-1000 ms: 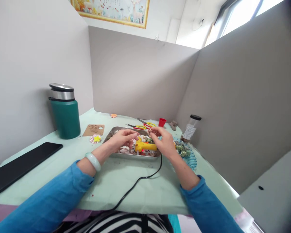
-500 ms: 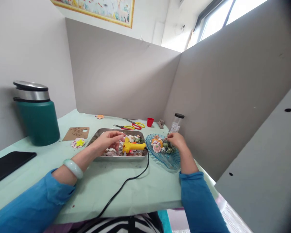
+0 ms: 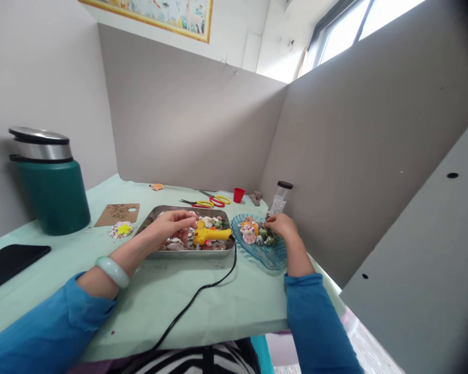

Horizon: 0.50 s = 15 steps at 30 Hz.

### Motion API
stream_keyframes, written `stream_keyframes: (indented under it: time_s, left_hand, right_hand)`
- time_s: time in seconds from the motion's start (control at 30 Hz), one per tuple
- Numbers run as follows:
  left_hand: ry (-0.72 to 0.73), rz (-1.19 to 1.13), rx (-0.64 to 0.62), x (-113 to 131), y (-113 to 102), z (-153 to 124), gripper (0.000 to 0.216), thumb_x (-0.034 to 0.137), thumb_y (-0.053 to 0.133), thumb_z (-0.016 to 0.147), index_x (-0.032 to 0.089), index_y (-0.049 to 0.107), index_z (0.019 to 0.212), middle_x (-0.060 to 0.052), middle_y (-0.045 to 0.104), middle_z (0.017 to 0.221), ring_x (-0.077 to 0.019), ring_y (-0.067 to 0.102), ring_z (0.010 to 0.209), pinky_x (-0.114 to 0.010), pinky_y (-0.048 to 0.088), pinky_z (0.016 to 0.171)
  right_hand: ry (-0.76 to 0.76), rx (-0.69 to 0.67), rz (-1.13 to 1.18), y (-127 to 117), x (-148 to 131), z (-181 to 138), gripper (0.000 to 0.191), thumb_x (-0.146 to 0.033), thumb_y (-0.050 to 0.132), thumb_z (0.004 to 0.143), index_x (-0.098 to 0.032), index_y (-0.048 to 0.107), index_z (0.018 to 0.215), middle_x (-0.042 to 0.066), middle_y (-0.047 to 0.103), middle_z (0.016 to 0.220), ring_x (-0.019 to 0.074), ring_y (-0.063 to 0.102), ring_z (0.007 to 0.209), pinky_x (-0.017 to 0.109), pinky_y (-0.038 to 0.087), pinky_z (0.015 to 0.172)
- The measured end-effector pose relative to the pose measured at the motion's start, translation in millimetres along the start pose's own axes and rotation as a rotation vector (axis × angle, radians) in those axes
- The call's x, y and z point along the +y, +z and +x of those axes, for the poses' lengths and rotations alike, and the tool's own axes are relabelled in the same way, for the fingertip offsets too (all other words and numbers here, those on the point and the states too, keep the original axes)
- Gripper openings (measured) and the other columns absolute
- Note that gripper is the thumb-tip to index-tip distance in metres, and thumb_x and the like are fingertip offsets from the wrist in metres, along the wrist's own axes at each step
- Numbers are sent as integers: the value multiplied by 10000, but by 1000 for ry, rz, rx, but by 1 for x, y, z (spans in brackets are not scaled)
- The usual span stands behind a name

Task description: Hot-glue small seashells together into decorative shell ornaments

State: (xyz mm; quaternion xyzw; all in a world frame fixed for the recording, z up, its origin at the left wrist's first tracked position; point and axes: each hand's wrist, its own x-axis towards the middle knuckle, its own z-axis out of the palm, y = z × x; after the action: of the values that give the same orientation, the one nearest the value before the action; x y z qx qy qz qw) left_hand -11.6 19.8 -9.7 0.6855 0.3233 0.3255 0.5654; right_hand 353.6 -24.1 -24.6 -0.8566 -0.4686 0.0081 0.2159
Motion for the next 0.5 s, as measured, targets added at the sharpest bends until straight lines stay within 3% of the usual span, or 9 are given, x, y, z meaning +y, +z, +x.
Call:
stream_keyframes:
  time_s: [0.27,0.5]
  left_hand:
    - [-1,-15,6,0,1,0,421,472,676,696,138,625,947,-72,655,889,-74,518,508,-224,452,508]
    - [4,-22,-1,0,1,0,409,461,679,697,130,628,932,-72,652,900,-70,512,509,-221,451,502]
  right_hand:
    - [-15,-4,-1,1,4,3,233,-299,678,662,-292,736,888,86,694,1004,285,624,971,411,466,801]
    - [13,34,-10,-2,5,4,263,-265,658,664,-288,737,914,86,694,1019,281,633,947,372,474,757]
